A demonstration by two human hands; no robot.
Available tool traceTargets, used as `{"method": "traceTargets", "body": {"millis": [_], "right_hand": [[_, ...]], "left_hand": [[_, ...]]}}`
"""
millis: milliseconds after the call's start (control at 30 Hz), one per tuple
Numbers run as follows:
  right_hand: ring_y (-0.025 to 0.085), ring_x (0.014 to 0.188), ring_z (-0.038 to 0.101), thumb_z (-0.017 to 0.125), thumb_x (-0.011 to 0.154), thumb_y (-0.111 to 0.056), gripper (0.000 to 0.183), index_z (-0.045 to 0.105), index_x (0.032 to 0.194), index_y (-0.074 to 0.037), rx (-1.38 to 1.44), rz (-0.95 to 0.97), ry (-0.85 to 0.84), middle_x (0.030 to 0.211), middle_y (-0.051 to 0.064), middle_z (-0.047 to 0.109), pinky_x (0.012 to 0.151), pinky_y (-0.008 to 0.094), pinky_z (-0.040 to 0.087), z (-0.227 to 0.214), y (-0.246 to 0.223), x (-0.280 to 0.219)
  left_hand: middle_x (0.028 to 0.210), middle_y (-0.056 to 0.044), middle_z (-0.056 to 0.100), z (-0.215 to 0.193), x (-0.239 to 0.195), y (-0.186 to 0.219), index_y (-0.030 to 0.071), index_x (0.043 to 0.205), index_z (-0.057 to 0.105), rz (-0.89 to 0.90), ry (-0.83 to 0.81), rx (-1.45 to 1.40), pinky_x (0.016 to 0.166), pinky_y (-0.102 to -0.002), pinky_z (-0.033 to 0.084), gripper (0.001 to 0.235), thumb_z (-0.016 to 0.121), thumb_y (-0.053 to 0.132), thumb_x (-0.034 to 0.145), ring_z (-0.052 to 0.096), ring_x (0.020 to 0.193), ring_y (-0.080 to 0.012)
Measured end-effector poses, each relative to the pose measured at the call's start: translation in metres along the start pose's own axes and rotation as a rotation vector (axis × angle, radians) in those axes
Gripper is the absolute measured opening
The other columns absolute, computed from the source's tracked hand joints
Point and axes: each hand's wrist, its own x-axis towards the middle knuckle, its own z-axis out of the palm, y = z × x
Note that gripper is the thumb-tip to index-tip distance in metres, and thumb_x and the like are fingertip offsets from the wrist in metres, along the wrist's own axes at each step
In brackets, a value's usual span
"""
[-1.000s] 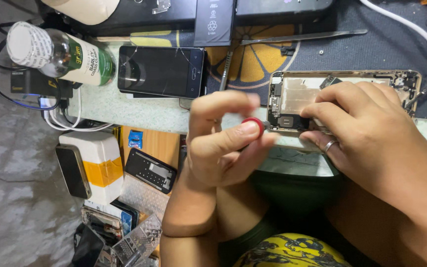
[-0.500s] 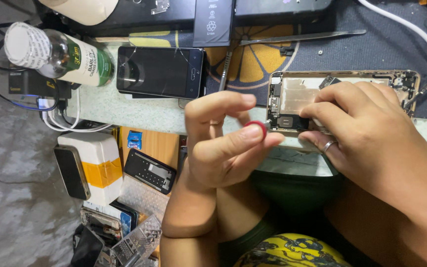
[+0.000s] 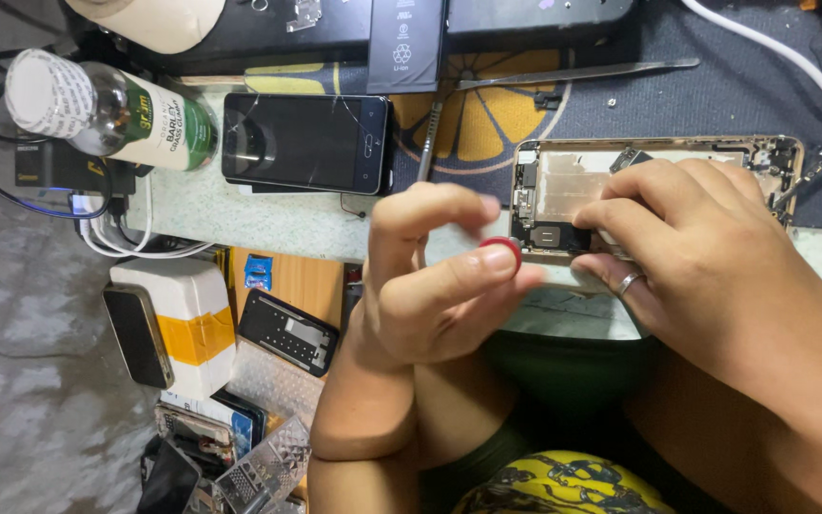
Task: The person uses a screwdriver and tweezers to remove screws and adjust internal components of a disassembled mobile phone. They carefully manipulate small parts and connectors within the phone chassis on a cluttered workbench.
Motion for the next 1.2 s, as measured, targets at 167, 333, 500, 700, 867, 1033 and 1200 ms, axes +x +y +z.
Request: {"method": "traceTargets", "body": {"millis": [167,333,500,700,867,1033,1200], "right_hand": [[0.032,0.104,0.063,0.081,0.075,-0.023,0.038,0.069,0.107,-0.008,-0.003,0.004,0.000,0.110,0.010,0.064,0.092,0.046,0.047,0.000,0.000,-0.001],[0.033,0.105,0.062,0.080,0.075,-0.024,0.038,0.069,0.107,-0.008,-0.013,-0.006,0.005,0.110,0.010,0.064,0.092,0.046,0.047,-0.001,0.000,0.000],[0.032,0.105,0.063,0.080,0.075,-0.024,0.038,0.069,0.107,-0.008,-0.014,0.007,0.002,0.110,0.010,0.064,0.092,0.046,0.046,-0.001,-0.002,0.000],[0.032,0.104,0.063,0.080,0.076,-0.022,0.036,0.069,0.107,-0.008,-0.010,-0.001,0.008,0.109,0.010,0.064,0.092,0.046,0.047,-0.002,-0.003,0.001],[0.032,0.104,0.063,0.081,0.075,-0.023,0.037,0.069,0.107,-0.008,0.006,0.006,0.001,0.109,0.010,0.064,0.092,0.046,0.047,-0.002,-0.001,0.000],[0.033,0.104,0.063,0.081,0.075,-0.023,0.038,0.069,0.108,-0.009,0.026,0.014,0.010,0.110,0.010,0.064,0.092,0.046,0.047,-0.001,-0.002,0.001],[0.032,0.101,0.063,0.082,0.076,-0.026,0.038,0.070,0.108,-0.010,0.097,0.017,0.071,0.109,0.009,0.065,0.092,0.045,0.046,-0.006,-0.005,0.003]], "left_hand": [[0.132,-0.018,0.055,0.003,-0.005,-0.001,0.017,0.133,0.050,-0.037,-0.001,-0.050,0.080,-0.028,0.061,0.055,0.085,-0.005,0.096,0.069,0.102,-0.0209],[0.138,-0.016,0.054,0.002,-0.004,-0.002,0.019,0.138,0.049,-0.034,-0.030,-0.046,0.088,-0.031,0.061,0.056,0.079,-0.009,0.101,0.069,0.106,-0.0199],[0.133,-0.018,0.056,0.000,0.001,0.000,0.016,0.137,0.047,-0.015,-0.035,-0.078,0.082,-0.033,0.062,0.056,0.077,-0.010,0.098,0.070,0.101,-0.0220],[0.106,-0.015,0.069,0.003,0.007,-0.005,0.011,0.131,0.049,0.020,-0.004,-0.030,0.070,-0.031,0.057,0.053,0.081,-0.010,0.095,0.069,0.088,-0.0251],[0.108,-0.014,0.070,0.004,0.003,-0.001,0.014,0.138,0.046,-0.003,0.072,-0.083,0.072,-0.031,0.058,0.059,0.080,-0.010,0.097,0.071,0.087,-0.0236],[0.107,-0.015,0.069,0.003,0.003,0.001,0.015,0.140,0.046,-0.005,0.111,-0.091,0.072,-0.032,0.059,0.061,0.079,-0.010,0.096,0.072,0.086,-0.0243],[0.109,-0.018,0.068,0.009,0.003,0.005,0.020,0.146,0.037,0.009,0.209,-0.138,0.076,-0.035,0.064,0.071,0.077,-0.011,0.096,0.074,0.088,-0.0262]]}}
